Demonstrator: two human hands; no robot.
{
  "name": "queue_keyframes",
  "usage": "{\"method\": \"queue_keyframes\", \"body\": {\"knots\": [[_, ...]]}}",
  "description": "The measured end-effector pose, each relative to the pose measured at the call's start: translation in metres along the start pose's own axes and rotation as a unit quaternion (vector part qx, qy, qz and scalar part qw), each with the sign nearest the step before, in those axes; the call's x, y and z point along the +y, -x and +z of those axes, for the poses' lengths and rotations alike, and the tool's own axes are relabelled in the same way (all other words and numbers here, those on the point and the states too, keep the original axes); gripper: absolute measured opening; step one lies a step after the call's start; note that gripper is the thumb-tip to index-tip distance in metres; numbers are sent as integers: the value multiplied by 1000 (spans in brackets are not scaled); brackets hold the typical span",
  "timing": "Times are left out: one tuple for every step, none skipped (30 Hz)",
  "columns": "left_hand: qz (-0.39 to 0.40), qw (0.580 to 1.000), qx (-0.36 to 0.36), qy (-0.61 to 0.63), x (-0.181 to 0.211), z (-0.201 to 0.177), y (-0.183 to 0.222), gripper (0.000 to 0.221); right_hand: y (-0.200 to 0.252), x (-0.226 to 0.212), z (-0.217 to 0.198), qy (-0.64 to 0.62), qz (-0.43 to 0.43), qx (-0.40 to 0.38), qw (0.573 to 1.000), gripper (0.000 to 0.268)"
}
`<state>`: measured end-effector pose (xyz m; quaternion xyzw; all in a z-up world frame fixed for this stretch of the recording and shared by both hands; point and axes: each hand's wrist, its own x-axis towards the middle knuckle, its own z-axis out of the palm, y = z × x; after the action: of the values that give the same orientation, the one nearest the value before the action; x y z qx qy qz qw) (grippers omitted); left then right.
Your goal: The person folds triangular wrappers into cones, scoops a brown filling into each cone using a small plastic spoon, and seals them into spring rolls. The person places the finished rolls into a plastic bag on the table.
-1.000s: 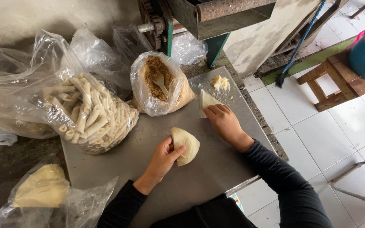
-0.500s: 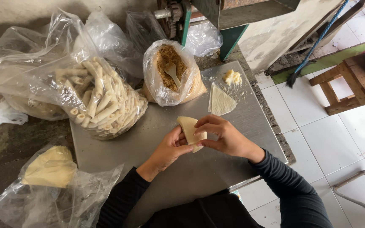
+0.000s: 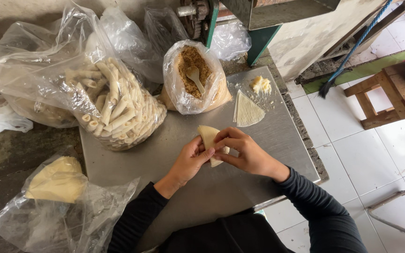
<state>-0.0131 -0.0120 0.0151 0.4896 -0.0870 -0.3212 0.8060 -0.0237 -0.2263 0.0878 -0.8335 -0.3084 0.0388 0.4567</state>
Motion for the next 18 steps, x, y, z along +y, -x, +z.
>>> {"method": "queue_keyframes", "body": {"knots": [[3,1000,4,-4,-1,0,-1,44,0,0,4,0,9,15,1000,17],[10,1000,1,-25,-2,0,-1,44,0,1,7,0,19,29,999,14],[18,999,-3,-44,-3,0,0,43,0,2,10,-17,52,42,998,13],[26,998,-6,-64,-5,0,0,43,0,4,13,-35,85,55,994,12],[21,997,3,-78,-6,-1,0,41,1,6,13,-51,119,69,989,11],[16,996,12,-91,-8,-1,1,39,2,7,14,-52,109,58,991,17],[10,994,20,-105,-9,-2,1,37,4,9,14,-53,99,48,993,24],[12,996,24,-87,-11,-2,0,37,6,12,14,-53,89,38,994,30],[12,997,28,-69,-13,-2,0,36,9,14,14,-46,70,40,996,28],[13,998,32,-52,-15,-2,-1,35,11,17,16,-38,50,43,997,25],[10,998,31,-59,-18,-2,-1,35,13,21,17,-31,30,44,998,23],[8,997,30,-67,-19,-2,-1,34,14,27,17,-92,84,56,991,21],[6,997,30,-74,-21,-1,-1,34,15,33,15,-152,138,66,977,20],[2,997,29,-72,-22,-1,0,34,18,39,12,-211,190,76,956,20],[1,997,30,-69,-22,-1,0,33,21,45,5,-232,214,110,942,18],[0,997,31,-67,-22,-1,0,33,22,53,-6,-253,238,144,927,18],[-8,997,35,-68,-21,-1,1,33,23,61,-19,-273,261,179,909,19],[-15,997,40,-69,-20,0,1,32,21,69,-31,-234,241,228,914,18]]}}
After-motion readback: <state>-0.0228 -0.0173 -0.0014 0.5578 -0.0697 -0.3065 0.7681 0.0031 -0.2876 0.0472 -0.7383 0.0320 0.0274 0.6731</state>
